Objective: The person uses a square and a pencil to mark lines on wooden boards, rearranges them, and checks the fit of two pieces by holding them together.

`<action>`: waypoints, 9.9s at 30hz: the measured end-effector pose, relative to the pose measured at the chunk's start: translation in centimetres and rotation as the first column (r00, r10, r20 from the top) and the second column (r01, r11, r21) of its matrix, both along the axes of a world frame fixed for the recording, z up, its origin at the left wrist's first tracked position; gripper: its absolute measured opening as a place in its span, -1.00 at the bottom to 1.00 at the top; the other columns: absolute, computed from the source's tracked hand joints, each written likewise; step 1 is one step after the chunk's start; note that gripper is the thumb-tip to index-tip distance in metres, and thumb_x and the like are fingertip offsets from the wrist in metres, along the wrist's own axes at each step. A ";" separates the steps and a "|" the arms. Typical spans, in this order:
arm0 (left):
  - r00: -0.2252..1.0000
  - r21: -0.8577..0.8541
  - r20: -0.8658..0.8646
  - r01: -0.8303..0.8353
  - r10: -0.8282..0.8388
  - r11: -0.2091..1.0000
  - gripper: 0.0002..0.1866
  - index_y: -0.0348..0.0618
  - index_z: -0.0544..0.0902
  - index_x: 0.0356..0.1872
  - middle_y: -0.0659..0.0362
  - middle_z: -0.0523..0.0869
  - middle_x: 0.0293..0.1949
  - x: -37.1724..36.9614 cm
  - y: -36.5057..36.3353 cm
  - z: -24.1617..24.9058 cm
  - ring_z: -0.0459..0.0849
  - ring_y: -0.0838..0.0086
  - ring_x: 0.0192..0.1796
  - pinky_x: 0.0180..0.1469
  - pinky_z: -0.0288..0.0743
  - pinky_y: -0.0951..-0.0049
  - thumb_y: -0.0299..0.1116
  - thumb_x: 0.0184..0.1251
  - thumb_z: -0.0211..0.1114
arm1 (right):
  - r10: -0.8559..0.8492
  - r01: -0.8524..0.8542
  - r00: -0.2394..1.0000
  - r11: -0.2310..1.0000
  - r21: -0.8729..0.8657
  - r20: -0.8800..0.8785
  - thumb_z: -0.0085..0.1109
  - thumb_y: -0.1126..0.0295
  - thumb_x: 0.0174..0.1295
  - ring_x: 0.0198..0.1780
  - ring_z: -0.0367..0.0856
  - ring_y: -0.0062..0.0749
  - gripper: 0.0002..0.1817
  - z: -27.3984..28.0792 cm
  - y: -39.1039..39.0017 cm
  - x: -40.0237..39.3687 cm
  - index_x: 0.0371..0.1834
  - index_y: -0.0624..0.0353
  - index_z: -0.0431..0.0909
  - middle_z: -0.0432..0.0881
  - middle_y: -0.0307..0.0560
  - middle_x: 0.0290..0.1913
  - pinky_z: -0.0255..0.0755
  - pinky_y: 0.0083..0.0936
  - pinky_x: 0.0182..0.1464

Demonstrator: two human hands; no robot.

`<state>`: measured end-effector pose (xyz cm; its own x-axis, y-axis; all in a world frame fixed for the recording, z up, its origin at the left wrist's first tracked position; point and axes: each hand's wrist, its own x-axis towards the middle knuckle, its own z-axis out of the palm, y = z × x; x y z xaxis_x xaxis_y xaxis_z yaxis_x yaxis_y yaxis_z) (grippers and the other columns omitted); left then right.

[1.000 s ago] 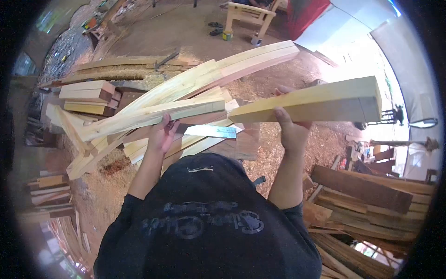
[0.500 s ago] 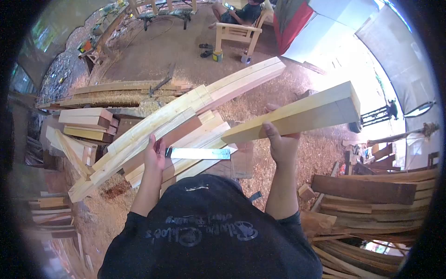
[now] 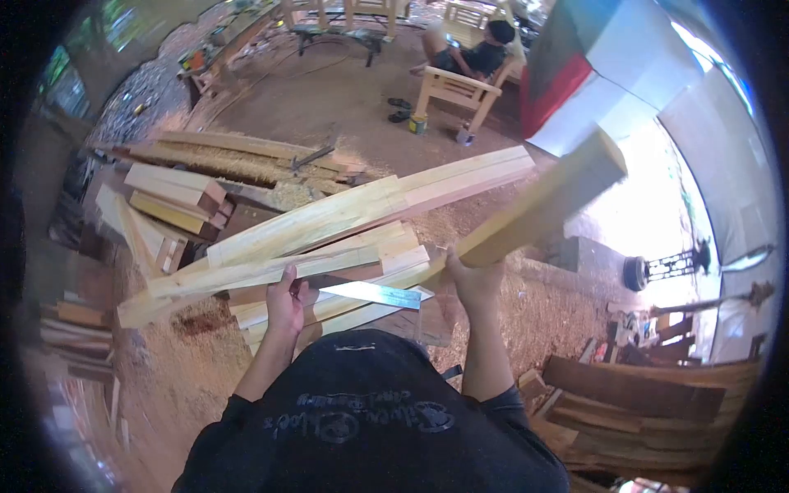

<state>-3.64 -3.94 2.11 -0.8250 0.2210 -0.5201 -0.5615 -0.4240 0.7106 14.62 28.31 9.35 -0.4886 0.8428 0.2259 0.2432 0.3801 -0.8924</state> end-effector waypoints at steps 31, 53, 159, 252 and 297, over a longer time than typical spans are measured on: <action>0.812 -0.532 -0.331 -0.582 0.481 0.615 -0.36 -0.27 0.49 0.37 0.06 0.69 -0.06 -6.8 -37.9 8.3 0.74 0.32 -0.06 -0.02 0.67 0.30 -0.61 0.19 0.31 | 0.452 -0.689 0.711 0.602 0.404 0.539 0.46 0.38 0.19 0.28 0.64 0.24 -0.45 -5.3 -15.4 -20.8 0.30 0.13 0.62 0.70 0.25 0.23 0.52 -0.02 0.32; 0.979 -0.574 -0.197 -0.154 0.047 0.804 -0.45 -0.37 0.57 0.28 0.01 0.70 0.03 -39.2 -47.0 2.4 0.73 0.18 0.04 0.20 0.64 0.15 -0.41 0.26 0.36 | -0.037 -0.082 0.726 0.987 0.141 0.687 0.38 0.36 0.23 0.07 0.75 0.22 -0.57 1.0 -21.1 -0.2 0.21 0.08 0.69 0.79 0.22 0.03 0.63 -0.03 0.13; 0.826 -0.916 -0.358 -0.401 -0.436 -0.009 -0.40 -0.33 0.66 0.25 -0.08 0.75 0.14 -1.3 -27.4 14.5 0.70 0.19 0.18 0.26 0.56 0.14 0.03 0.50 0.26 | 0.280 0.165 0.769 0.781 -0.603 0.574 0.38 0.27 0.28 -0.38 0.76 -0.46 -0.73 -24.6 9.9 20.2 -0.08 0.20 0.83 0.82 -0.12 -0.37 0.63 -0.42 -0.29; 0.401 -0.887 0.456 0.133 -0.794 -0.442 0.03 -0.23 0.46 0.49 -0.24 0.29 0.64 -1.1 -5.9 -1.9 0.34 -0.29 0.60 0.44 0.50 -0.17 0.07 0.00 0.65 | 0.524 -0.637 0.685 0.768 0.067 0.506 0.41 0.47 0.13 0.50 0.47 -0.04 -0.49 -14.3 -7.0 -1.8 0.21 -0.08 0.68 0.62 -0.26 0.47 0.33 0.01 0.47; 0.397 -0.866 0.495 0.160 -0.772 -0.473 0.03 -0.26 0.46 0.49 -0.20 0.29 0.64 -1.3 -5.6 -1.7 0.32 -0.25 0.61 0.42 0.50 -0.16 0.08 0.01 0.64 | 0.525 -0.637 0.684 0.768 0.065 0.506 0.43 0.48 0.10 0.51 0.46 -0.05 -0.46 -14.5 -7.0 -2.0 0.21 -0.10 0.67 0.62 -0.28 0.48 0.34 0.05 0.42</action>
